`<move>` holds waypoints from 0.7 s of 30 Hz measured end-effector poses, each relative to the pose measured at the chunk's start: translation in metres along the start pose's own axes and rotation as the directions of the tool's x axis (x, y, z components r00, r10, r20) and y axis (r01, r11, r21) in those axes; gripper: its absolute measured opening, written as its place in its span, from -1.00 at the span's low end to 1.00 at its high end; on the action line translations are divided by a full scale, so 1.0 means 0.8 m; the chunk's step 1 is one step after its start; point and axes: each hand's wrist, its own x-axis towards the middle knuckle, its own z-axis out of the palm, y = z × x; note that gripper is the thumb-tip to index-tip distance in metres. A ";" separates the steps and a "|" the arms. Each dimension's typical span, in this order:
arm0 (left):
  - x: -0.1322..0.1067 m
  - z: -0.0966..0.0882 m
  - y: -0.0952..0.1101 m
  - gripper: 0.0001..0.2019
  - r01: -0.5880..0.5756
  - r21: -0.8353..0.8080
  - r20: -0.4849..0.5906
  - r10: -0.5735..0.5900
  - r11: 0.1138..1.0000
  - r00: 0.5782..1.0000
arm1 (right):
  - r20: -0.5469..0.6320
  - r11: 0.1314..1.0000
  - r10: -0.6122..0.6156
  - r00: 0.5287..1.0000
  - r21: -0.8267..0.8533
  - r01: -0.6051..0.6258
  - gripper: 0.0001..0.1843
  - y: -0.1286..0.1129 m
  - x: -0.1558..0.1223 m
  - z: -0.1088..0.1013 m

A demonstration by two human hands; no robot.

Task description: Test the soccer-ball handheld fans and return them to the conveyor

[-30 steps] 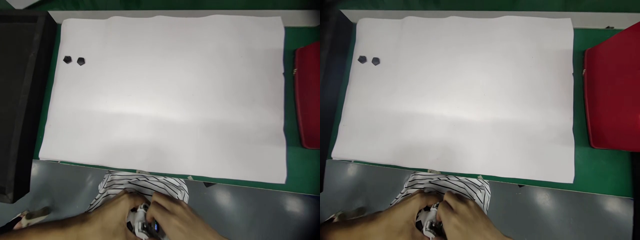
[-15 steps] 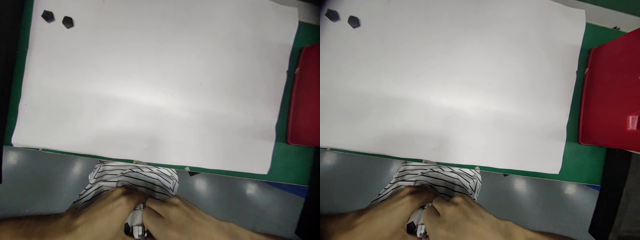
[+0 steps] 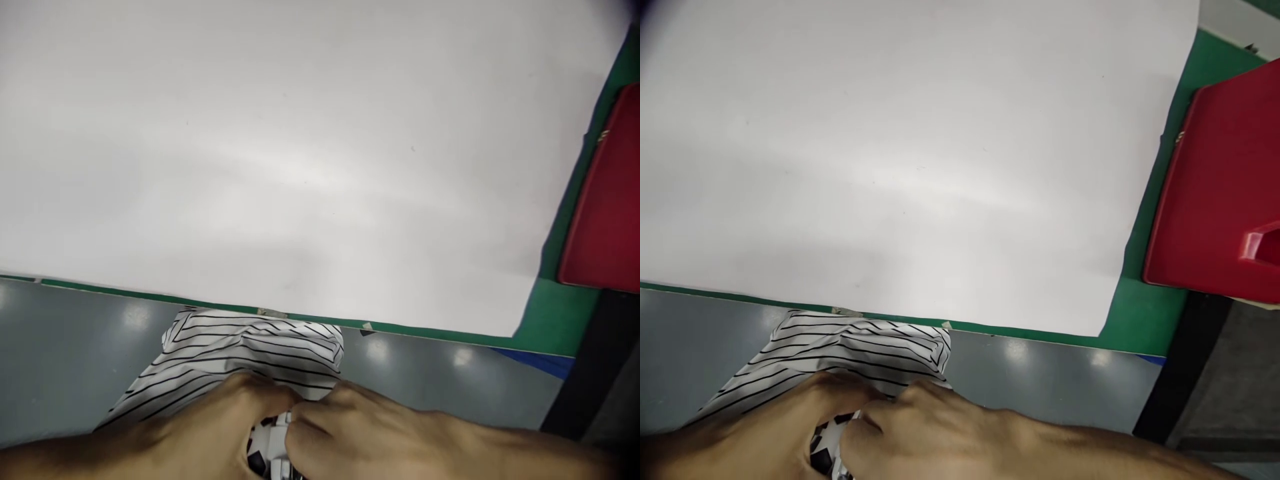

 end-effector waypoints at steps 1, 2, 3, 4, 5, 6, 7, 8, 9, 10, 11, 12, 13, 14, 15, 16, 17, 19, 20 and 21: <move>0.001 0.002 -0.003 -0.83 0.001 0.006 0.005 -0.001 1.000 1.000 | 0.029 1.000 0.002 1.000 -0.005 -0.001 -0.74 0.000 0.003 -0.001; 0.002 0.003 -0.006 -0.82 0.005 0.013 0.009 -0.005 1.000 1.000 | 0.039 1.000 0.019 0.999 0.001 -0.019 -0.74 0.000 0.005 -0.003; 0.003 0.005 -0.008 -0.81 0.009 0.017 0.016 -0.009 1.000 1.000 | 0.045 0.999 0.039 0.998 0.010 -0.040 -0.73 -0.001 0.007 -0.006; 0.004 0.006 -0.011 -0.80 0.011 0.018 0.023 -0.012 1.000 1.000 | 0.053 0.998 0.058 0.997 0.019 -0.059 -0.72 -0.001 0.009 -0.009; 0.005 0.007 -0.014 -0.80 0.013 0.014 0.035 -0.013 1.000 0.999 | 0.066 0.996 0.076 0.995 0.030 -0.078 -0.72 -0.002 0.009 -0.011; 0.006 0.008 -0.016 -0.79 0.011 0.007 0.044 -0.011 1.000 0.999 | 0.082 0.995 0.087 0.993 0.046 -0.091 -0.71 -0.002 0.010 -0.013; 0.008 0.009 -0.018 -0.79 0.008 -0.004 0.049 -0.008 1.000 0.999 | 0.099 0.992 0.097 0.990 0.067 -0.104 -0.71 -0.001 0.010 -0.014; 0.009 0.010 -0.020 -0.79 0.004 -0.019 0.056 -0.003 1.000 0.998 | 0.110 0.989 0.107 0.988 0.086 -0.117 -0.69 0.000 0.010 -0.014; 0.010 0.011 -0.022 -0.78 -0.003 -0.033 0.063 0.005 0.999 0.998 | 0.117 0.986 0.117 0.986 0.104 -0.130 -0.68 0.001 0.009 -0.013; 0.011 0.011 -0.024 -0.78 -0.010 -0.046 0.067 0.013 0.999 0.998 | 0.117 0.982 0.127 0.985 0.123 -0.141 -0.69 0.003 0.009 -0.011; 0.012 0.011 -0.025 -0.78 -0.018 -0.060 0.071 0.022 0.998 0.997 | 0.108 0.979 0.134 0.985 0.140 -0.149 -0.70 0.004 0.008 -0.009; 0.013 0.011 -0.026 -0.77 -0.027 -0.071 0.074 0.032 0.997 0.997 | 0.099 0.976 0.139 0.985 0.157 -0.153 -0.71 0.006 0.008 -0.006; 0.014 0.011 -0.026 -0.77 -0.035 -0.083 0.078 0.042 0.996 0.996 | 0.091 0.972 0.138 0.986 0.177 -0.152 -0.73 0.007 0.007 -0.004; 0.014 0.011 -0.027 -0.78 -0.044 -0.093 0.081 0.052 0.995 0.995 | 0.078 0.969 0.138 0.987 0.197 -0.151 -0.76 0.008 0.006 -0.001; 0.014 0.010 -0.027 -0.78 -0.048 -0.103 0.083 0.057 0.994 0.995 | 0.062 0.965 0.136 0.989 0.218 -0.147 -0.77 0.009 0.006 0.000; 0.014 0.009 -0.027 -0.77 -0.052 -0.112 0.085 0.062 0.992 0.994 | 0.046 0.962 0.131 0.990 0.235 -0.139 -0.78 0.010 0.005 0.002; 0.014 0.009 -0.027 -0.77 -0.053 -0.121 0.087 0.064 0.991 0.994 | 0.028 0.960 0.128 0.991 0.246 -0.131 -0.78 0.011 0.004 0.003; 0.014 0.008 -0.027 -0.76 -0.043 -0.131 0.093 0.056 0.990 0.994 | -0.011 0.961 0.115 0.993 0.255 -0.108 -0.80 0.012 0.002 0.004; 0.014 0.007 -0.027 -0.75 -0.038 -0.133 0.095 0.051 0.990 0.994 | -0.029 0.961 0.114 0.993 0.256 -0.103 -0.81 0.012 0.001 0.005; 0.014 0.007 -0.027 -0.75 -0.035 -0.137 0.092 0.047 0.990 0.995 | -0.042 0.961 0.116 0.992 0.258 -0.102 -0.81 0.013 0.000 0.006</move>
